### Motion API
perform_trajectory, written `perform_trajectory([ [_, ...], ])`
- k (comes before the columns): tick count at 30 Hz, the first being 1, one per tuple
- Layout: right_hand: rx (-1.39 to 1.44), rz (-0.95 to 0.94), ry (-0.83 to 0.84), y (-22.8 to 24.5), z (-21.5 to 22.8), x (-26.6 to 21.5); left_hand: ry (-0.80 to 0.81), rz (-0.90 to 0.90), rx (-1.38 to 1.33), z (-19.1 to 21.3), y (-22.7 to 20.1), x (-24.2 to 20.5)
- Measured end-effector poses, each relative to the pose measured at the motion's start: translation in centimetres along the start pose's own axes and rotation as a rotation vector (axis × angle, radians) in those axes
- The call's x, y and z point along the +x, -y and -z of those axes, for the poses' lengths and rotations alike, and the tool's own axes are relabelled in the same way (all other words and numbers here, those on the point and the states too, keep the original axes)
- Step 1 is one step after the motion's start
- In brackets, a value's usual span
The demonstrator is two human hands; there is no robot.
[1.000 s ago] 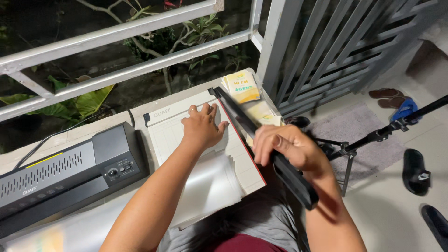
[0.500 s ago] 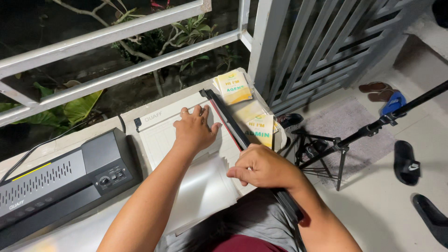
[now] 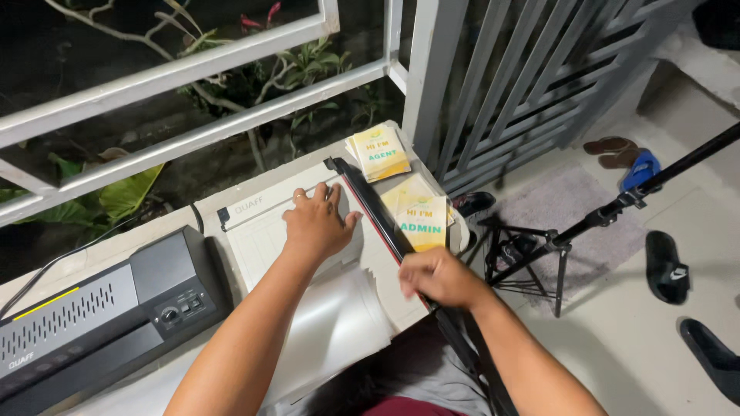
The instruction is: The person laminates several small identification-style cards. They place each card into a plastic laminating pouch, use a paper trimmer to cut the excess plastic, and feed the pouches through a laminating machine.
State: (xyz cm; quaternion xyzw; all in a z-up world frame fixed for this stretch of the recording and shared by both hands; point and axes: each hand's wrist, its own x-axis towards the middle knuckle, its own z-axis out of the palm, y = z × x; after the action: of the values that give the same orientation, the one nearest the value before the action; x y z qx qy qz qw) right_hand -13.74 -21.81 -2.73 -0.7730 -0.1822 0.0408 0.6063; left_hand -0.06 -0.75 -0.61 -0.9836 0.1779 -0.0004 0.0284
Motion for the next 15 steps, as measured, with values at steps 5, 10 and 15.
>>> perform_trajectory([
  [5, -0.227, -0.13, -0.3, -0.8, 5.4, 6.0, 0.004, 0.031, -0.058, 1.9, 0.5, -0.8],
  [10, -0.457, -0.386, -0.559, -5.8, 10.6, 12.1, -0.033, 0.109, -0.122, 4.1, 2.7, -2.3],
  [15, -0.751, -0.544, -0.365, -8.0, 11.4, 15.8, 0.119, 0.207, -0.205, 5.1, 4.7, -3.4],
])
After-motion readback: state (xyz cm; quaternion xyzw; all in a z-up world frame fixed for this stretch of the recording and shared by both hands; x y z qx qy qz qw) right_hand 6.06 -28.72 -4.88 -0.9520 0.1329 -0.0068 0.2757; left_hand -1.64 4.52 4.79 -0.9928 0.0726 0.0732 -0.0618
